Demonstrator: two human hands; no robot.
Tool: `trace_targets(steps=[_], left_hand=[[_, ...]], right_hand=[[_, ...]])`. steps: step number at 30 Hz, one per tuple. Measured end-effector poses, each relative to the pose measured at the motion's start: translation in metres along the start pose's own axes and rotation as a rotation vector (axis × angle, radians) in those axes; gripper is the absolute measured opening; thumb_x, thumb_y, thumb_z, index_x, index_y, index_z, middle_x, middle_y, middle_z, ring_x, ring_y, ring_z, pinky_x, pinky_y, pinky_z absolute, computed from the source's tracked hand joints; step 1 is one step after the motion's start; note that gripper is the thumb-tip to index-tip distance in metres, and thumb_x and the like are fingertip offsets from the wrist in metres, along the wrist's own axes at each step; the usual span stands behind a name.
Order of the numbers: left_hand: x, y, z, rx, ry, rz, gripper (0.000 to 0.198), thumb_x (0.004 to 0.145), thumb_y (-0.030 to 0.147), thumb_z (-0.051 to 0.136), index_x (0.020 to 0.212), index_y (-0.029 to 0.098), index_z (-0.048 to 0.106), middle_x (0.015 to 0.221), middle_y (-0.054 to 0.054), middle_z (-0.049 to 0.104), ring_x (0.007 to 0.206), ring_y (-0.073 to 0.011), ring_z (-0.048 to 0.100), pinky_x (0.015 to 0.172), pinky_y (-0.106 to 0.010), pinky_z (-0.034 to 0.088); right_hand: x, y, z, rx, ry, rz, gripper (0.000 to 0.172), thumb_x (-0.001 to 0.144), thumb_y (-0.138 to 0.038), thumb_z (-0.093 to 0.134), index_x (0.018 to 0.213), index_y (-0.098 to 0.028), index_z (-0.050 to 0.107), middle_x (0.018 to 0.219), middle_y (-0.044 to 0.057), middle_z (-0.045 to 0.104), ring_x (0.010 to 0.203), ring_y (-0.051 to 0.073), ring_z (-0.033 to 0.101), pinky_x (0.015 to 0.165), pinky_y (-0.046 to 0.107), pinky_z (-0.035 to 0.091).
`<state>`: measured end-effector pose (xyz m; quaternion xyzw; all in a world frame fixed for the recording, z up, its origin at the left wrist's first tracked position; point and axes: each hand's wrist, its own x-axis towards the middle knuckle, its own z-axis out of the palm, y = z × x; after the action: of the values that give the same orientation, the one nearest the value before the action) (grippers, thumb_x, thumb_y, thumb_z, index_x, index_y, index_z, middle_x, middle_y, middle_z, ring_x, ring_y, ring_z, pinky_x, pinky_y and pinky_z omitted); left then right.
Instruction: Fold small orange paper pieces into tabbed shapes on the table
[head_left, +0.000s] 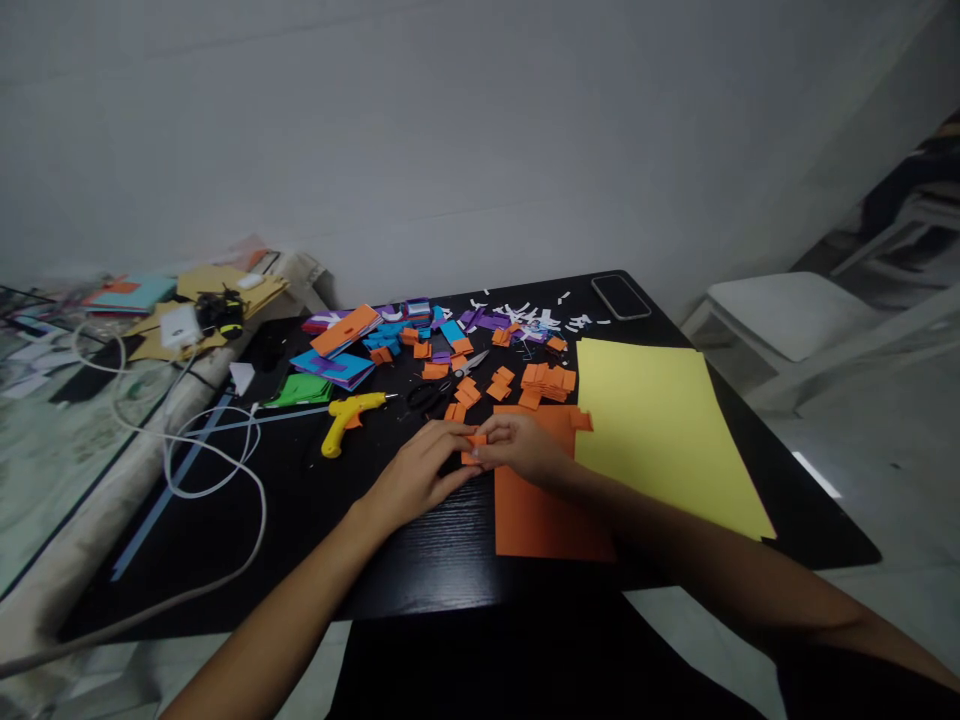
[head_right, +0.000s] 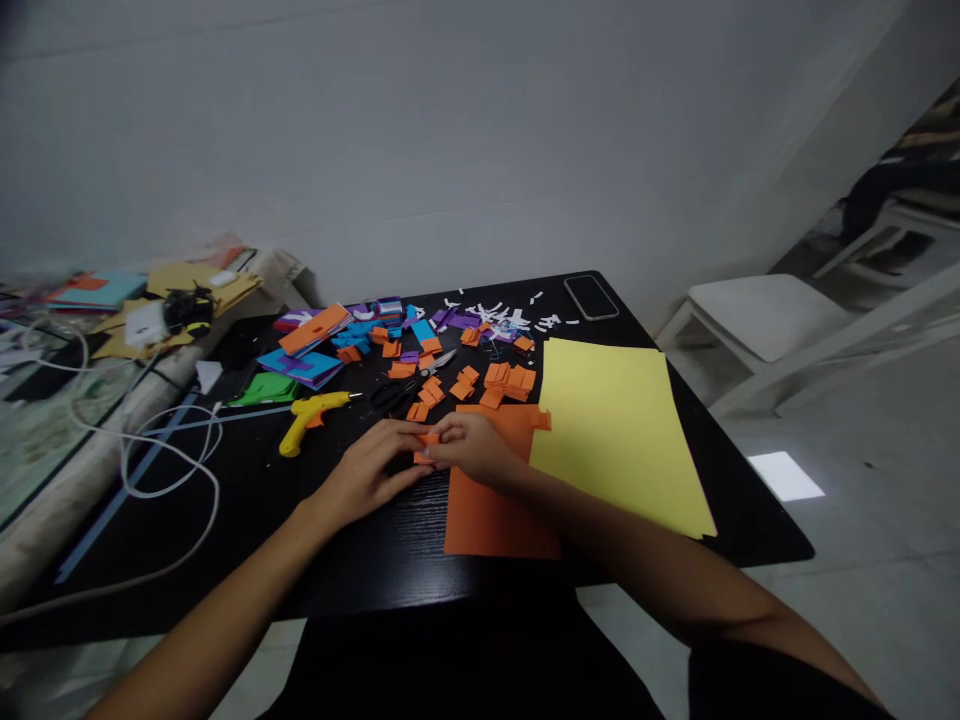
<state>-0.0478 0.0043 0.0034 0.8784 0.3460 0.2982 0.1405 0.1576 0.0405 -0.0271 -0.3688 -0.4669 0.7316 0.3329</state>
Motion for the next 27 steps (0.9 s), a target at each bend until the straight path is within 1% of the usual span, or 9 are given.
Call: trace_targets(steps=[4,9,11,14,17,20,21,24,27], left_hand=[[-0.001,-0.001,0.0,0.048,-0.018,0.026,0.021,0.095,0.024,0.066,0.116,0.022,0.061,0.124,-0.012,0.069,0.117,-0.0242,0.066,0.102,-0.044,0.054],[-0.001,0.001,0.003,0.074,-0.027,0.041,0.022,0.097,0.023,0.062,0.119,0.021,0.06,0.122,-0.012,0.07,0.118,-0.0248,0.066,0.102,-0.045,0.055],[-0.001,0.001,0.002,0.04,-0.025,0.034,0.021,0.097,0.023,0.062,0.118,0.021,0.06,0.12,-0.012,0.071,0.117,-0.0241,0.066,0.101,-0.044,0.055],[0.0,-0.003,-0.005,-0.001,-0.009,-0.014,0.017,0.097,0.025,0.063,0.113,0.021,0.062,0.116,-0.011,0.071,0.113,-0.0225,0.067,0.098,-0.041,0.056],[-0.001,-0.015,-0.016,0.008,0.086,-0.11,0.018,0.094,0.029,0.068,0.11,0.02,0.064,0.114,-0.011,0.071,0.108,-0.0226,0.068,0.095,-0.04,0.056],[-0.003,-0.027,-0.027,0.002,0.108,-0.195,0.017,0.092,0.033,0.071,0.103,0.02,0.065,0.113,-0.01,0.072,0.107,-0.0225,0.069,0.095,-0.039,0.056],[-0.004,-0.029,-0.029,-0.011,0.097,-0.206,0.018,0.091,0.033,0.072,0.101,0.02,0.065,0.113,-0.01,0.072,0.107,-0.0223,0.069,0.095,-0.038,0.056],[-0.004,-0.032,-0.03,-0.047,0.041,-0.214,0.016,0.092,0.034,0.071,0.098,0.02,0.067,0.113,-0.009,0.071,0.105,-0.0216,0.068,0.094,-0.038,0.055],[-0.004,-0.032,-0.028,-0.067,-0.022,-0.21,0.014,0.093,0.033,0.07,0.098,0.02,0.068,0.113,-0.008,0.071,0.105,-0.021,0.068,0.094,-0.037,0.055]], right_hand=[[0.0,-0.002,0.0,-0.01,0.031,0.001,0.041,0.058,-0.034,0.092,0.084,-0.02,0.064,0.063,-0.007,0.063,0.06,0.013,0.066,0.069,0.032,0.06],[0.001,-0.001,-0.002,-0.103,0.046,-0.013,0.041,0.058,-0.03,0.09,0.087,-0.02,0.062,0.054,-0.012,0.053,0.052,0.01,0.057,0.059,0.026,0.051],[0.001,0.0,-0.002,-0.111,0.039,-0.028,0.041,0.06,-0.029,0.089,0.089,-0.02,0.062,0.055,-0.012,0.054,0.054,0.011,0.058,0.06,0.026,0.051],[0.002,0.001,0.0,-0.094,0.043,-0.085,0.04,0.064,-0.032,0.087,0.092,-0.02,0.061,0.065,-0.006,0.064,0.064,0.014,0.067,0.068,0.03,0.056],[0.0,0.0,0.0,-0.203,0.136,-0.226,0.029,0.076,-0.033,0.079,0.095,-0.02,0.062,0.085,0.002,0.073,0.078,0.017,0.072,0.076,0.034,0.06],[-0.003,-0.001,-0.002,-0.521,0.18,-0.441,0.01,0.088,-0.025,0.067,0.096,-0.02,0.066,0.092,0.006,0.073,0.084,0.019,0.072,0.079,0.035,0.059],[-0.004,-0.001,-0.003,-0.646,0.164,-0.529,0.007,0.089,-0.021,0.064,0.095,-0.019,0.067,0.093,0.006,0.074,0.086,0.02,0.071,0.081,0.037,0.059],[-0.005,0.0,-0.005,-0.932,0.074,-0.754,0.012,0.092,-0.013,0.058,0.096,-0.018,0.069,0.097,0.008,0.075,0.093,0.022,0.068,0.088,0.04,0.056],[-0.004,0.003,-0.006,-1.049,0.003,-0.831,0.016,0.093,-0.012,0.057,0.103,-0.017,0.068,0.106,0.01,0.074,0.1,0.023,0.067,0.091,0.04,0.056]])
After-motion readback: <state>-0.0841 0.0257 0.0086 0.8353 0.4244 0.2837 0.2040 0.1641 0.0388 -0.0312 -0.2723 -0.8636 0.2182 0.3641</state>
